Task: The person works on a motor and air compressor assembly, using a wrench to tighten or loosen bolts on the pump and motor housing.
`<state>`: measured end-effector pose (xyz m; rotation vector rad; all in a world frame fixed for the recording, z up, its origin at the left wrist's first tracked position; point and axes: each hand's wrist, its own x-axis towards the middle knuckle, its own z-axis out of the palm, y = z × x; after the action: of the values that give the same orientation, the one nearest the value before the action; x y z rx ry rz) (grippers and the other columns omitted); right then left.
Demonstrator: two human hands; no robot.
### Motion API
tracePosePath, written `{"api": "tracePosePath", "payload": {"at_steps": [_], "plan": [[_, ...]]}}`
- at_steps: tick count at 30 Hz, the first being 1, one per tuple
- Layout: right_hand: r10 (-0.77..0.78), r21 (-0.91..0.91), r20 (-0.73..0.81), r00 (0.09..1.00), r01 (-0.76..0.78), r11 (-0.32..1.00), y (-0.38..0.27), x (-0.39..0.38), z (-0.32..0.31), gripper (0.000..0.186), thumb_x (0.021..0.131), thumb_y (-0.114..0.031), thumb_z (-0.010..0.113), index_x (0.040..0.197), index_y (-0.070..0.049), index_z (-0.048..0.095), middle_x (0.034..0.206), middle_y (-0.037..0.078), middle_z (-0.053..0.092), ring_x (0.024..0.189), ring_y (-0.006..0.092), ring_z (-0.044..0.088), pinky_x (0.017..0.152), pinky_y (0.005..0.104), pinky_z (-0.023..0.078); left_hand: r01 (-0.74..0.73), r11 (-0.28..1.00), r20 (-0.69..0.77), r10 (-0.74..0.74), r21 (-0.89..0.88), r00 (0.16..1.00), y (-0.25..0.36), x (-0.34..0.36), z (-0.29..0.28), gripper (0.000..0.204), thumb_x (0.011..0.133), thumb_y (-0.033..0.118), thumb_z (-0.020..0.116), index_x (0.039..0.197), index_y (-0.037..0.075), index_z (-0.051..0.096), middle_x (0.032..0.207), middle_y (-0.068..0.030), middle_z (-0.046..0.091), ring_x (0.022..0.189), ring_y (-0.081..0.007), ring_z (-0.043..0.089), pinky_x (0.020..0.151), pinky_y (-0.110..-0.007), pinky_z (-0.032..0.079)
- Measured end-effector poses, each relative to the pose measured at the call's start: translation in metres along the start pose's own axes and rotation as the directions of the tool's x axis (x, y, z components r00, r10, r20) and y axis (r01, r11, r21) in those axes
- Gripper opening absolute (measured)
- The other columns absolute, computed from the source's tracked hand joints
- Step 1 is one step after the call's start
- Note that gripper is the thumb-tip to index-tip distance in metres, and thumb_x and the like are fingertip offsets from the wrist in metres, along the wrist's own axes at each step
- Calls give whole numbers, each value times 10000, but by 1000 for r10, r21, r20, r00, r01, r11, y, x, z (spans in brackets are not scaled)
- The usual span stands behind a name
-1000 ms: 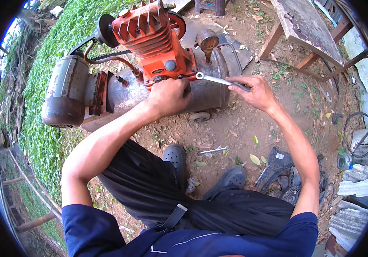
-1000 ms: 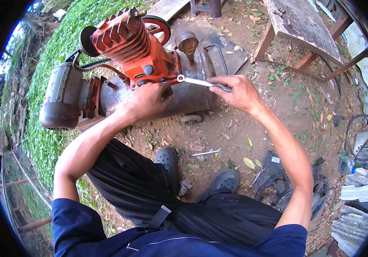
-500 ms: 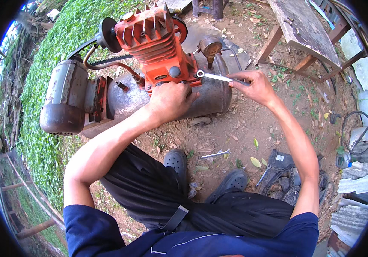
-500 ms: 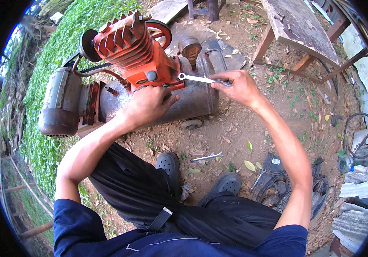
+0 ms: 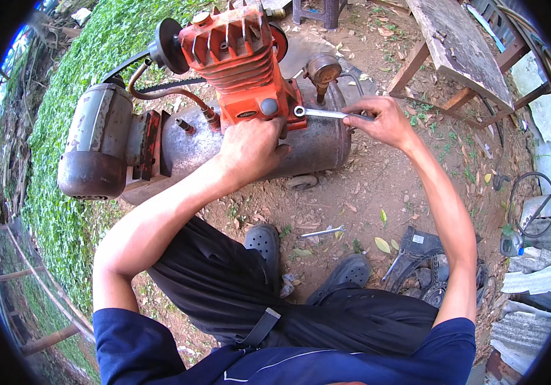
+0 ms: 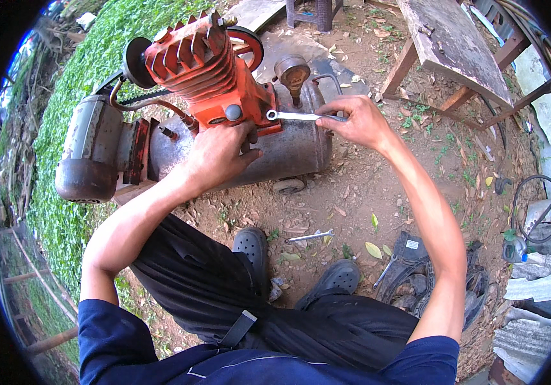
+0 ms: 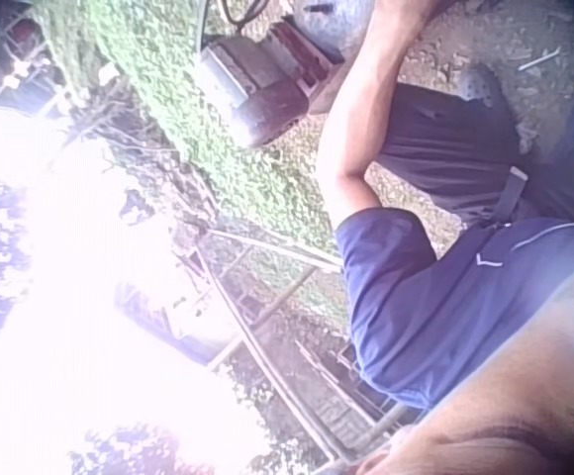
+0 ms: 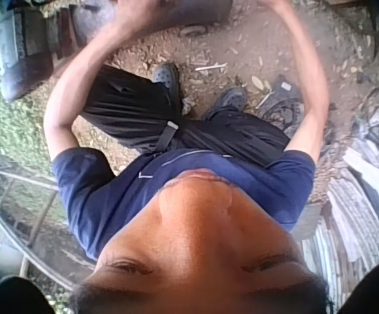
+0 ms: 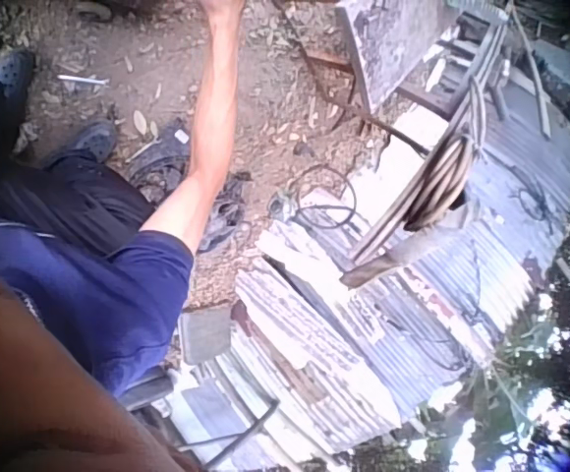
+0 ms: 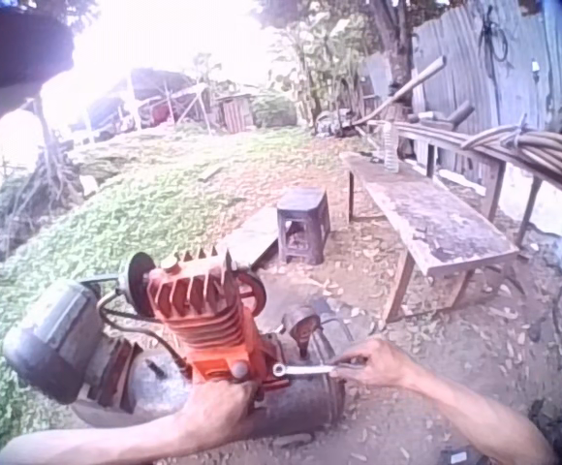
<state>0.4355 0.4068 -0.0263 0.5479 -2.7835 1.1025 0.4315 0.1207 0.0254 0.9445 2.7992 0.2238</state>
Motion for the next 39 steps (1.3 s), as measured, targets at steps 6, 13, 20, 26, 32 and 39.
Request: {"api": "tracePosePath", "payload": {"at_steps": [6,13,20,26,32,39], "plan": [[-104,15,5,995,104,995,15,8,4,222,796,-268,759,945,-102,752,777,52,666,680,165,600,587,317,453,-53,998,-6,53,40,999,4,-5,5,365,804,243,700,1099,72,571,968,-145,661,900,-332,655,744,-452,513],[-237,-77,28,971,239,968,26,22,1,210,803,-256,744,931,-90,748,803,84,664,754,238,641,653,368,496,-126,988,-48,131,87,990,14,-8,13,550,791,249,709,1260,48,505,1292,-166,506,1108,-334,582,854,-440,506],[-223,-148,35,974,226,963,15,17,-2,191,819,-236,727,912,-69,731,816,96,662,768,267,649,659,375,503,-124,984,-58,132,126,990,14,-4,16,596,793,260,708,1290,19,486,1368,-158,457,1144,-319,569,880,-429,505],[-58,-120,-42,997,53,991,-16,-13,10,228,834,-255,715,941,-53,712,852,121,684,746,292,664,662,378,512,-130,979,-70,143,156,987,15,-3,15,594,801,278,702,1290,13,493,1411,-157,437,1164,-318,560,887,-446,502],[172,78,-26,985,-169,982,-52,-35,32,231,841,-197,702,1019,-51,682,776,135,672,697,259,659,635,367,503,-101,980,20,99,172,995,22,1,7,508,793,267,709,1195,1,551,1421,-157,446,1097,-327,602,839,-444,525],[334,134,69,940,-340,931,-66,-33,28,200,864,-167,649,1005,-26,668,812,198,663,737,373,652,674,444,510,-142,975,12,142,170,990,23,2,4,408,764,214,725,1044,-40,574,1329,-210,510,1002,-317,653,777,-434,544]]}}
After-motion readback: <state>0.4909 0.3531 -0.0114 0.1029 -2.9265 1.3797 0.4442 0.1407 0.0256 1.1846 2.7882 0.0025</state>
